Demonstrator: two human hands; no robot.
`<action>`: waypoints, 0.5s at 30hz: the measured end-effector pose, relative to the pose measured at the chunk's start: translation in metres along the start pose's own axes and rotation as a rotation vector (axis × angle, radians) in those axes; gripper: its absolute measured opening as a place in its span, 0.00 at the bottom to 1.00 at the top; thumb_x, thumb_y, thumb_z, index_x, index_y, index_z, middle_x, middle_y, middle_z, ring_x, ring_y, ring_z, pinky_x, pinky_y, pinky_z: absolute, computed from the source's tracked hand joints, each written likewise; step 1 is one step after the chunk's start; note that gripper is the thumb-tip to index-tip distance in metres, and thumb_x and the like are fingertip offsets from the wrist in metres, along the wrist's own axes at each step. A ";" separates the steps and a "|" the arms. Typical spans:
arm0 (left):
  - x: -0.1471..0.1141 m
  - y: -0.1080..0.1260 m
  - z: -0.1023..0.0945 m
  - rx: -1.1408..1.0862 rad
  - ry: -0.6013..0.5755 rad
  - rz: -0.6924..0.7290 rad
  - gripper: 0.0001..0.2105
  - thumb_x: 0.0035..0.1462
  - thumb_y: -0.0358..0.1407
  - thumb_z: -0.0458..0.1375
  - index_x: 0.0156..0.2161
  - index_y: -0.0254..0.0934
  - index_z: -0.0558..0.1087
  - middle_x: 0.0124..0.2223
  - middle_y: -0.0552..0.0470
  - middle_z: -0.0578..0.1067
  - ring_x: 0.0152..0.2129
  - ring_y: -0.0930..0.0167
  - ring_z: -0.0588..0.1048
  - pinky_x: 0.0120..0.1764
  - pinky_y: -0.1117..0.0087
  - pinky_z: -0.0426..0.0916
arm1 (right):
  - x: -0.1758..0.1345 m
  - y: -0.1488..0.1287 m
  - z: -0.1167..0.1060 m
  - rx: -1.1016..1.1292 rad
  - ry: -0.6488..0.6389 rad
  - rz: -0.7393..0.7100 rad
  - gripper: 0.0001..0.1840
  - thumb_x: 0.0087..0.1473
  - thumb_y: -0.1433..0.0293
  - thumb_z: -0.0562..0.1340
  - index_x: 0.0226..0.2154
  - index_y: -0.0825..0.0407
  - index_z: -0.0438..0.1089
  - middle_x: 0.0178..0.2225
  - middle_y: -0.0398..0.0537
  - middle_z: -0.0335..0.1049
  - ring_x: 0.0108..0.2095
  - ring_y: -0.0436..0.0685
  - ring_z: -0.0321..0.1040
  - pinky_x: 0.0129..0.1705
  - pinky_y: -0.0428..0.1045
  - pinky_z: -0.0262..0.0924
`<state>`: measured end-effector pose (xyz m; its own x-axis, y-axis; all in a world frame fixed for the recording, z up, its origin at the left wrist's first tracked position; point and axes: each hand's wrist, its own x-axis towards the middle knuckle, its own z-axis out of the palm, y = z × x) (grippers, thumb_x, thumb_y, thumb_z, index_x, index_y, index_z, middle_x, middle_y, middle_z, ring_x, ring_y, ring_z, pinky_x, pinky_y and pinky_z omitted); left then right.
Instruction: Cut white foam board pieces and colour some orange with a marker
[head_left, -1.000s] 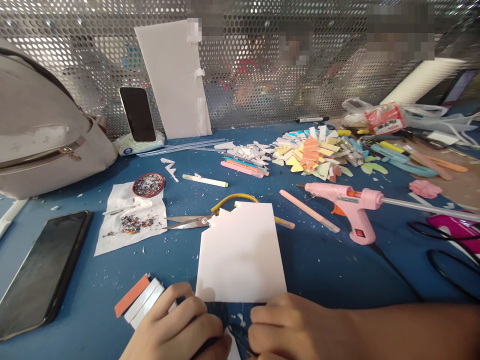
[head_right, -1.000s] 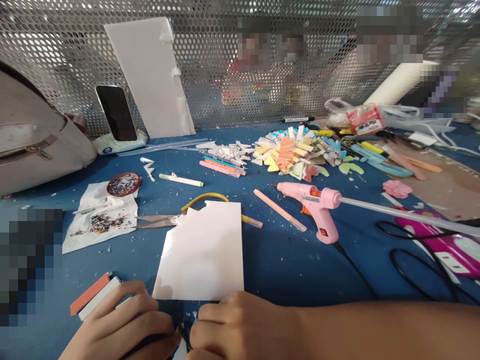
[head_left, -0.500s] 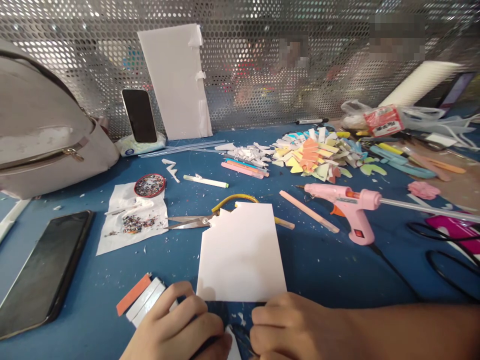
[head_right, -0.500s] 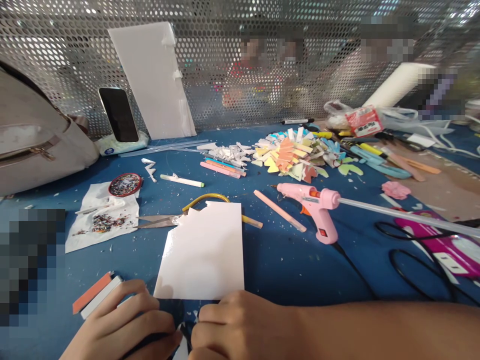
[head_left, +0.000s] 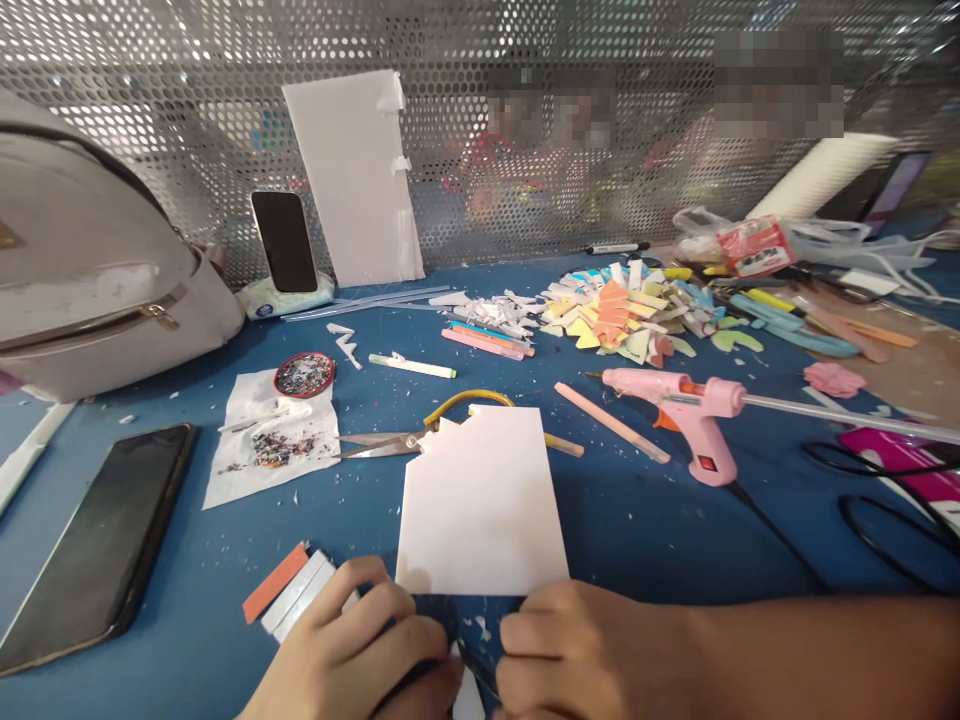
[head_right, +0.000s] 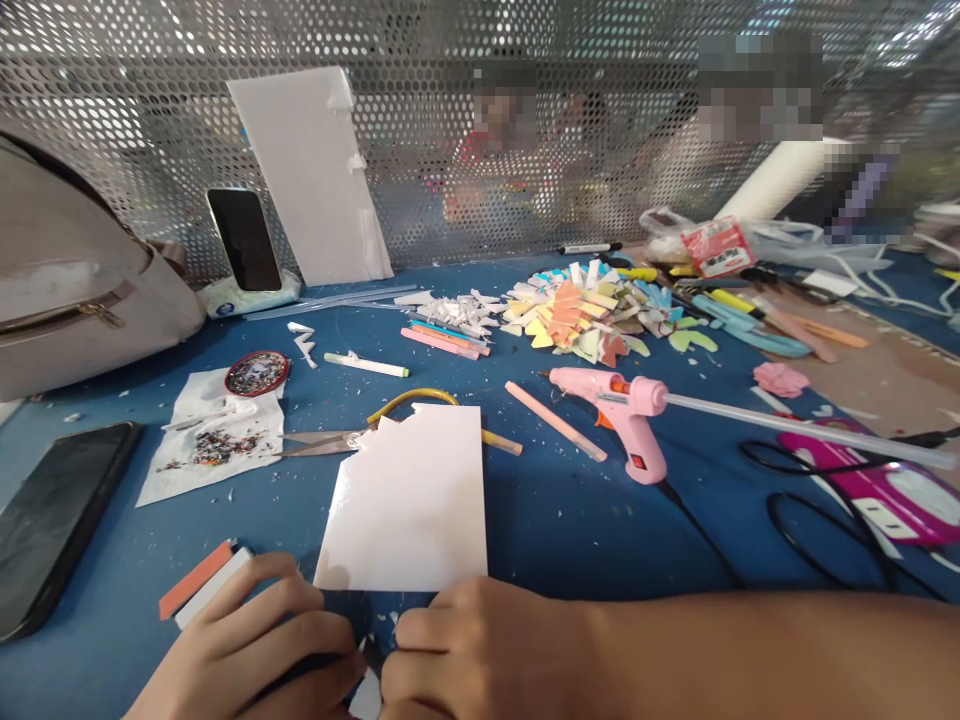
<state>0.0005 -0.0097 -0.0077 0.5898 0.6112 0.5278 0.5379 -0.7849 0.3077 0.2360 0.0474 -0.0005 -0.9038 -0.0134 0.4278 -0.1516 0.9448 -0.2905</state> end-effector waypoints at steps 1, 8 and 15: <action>0.000 0.000 0.000 -0.009 0.019 0.000 0.07 0.67 0.33 0.57 0.37 0.38 0.76 0.34 0.58 0.79 0.30 0.72 0.71 0.44 0.65 0.61 | 0.000 0.000 0.000 -0.021 -0.002 0.004 0.09 0.47 0.75 0.67 0.24 0.53 0.65 0.24 0.41 0.61 0.24 0.52 0.49 0.22 0.50 0.45; 0.002 -0.002 0.002 -0.007 0.100 0.093 0.13 0.69 0.37 0.53 0.35 0.36 0.76 0.31 0.54 0.77 0.29 0.71 0.70 0.41 0.63 0.61 | -0.001 -0.003 0.002 -0.072 0.049 -0.004 0.13 0.52 0.79 0.66 0.20 0.55 0.65 0.22 0.42 0.58 0.24 0.52 0.47 0.24 0.49 0.48; 0.001 -0.004 0.006 0.005 0.126 0.123 0.15 0.70 0.41 0.51 0.36 0.38 0.76 0.31 0.54 0.77 0.30 0.69 0.69 0.43 0.61 0.59 | 0.002 0.001 -0.001 -0.012 0.039 -0.041 0.07 0.50 0.81 0.62 0.24 0.57 0.67 0.23 0.41 0.58 0.24 0.52 0.44 0.25 0.49 0.49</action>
<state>0.0024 -0.0051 -0.0128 0.5711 0.4927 0.6565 0.4697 -0.8521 0.2309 0.2341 0.0490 0.0010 -0.8805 -0.0398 0.4725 -0.1831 0.9477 -0.2614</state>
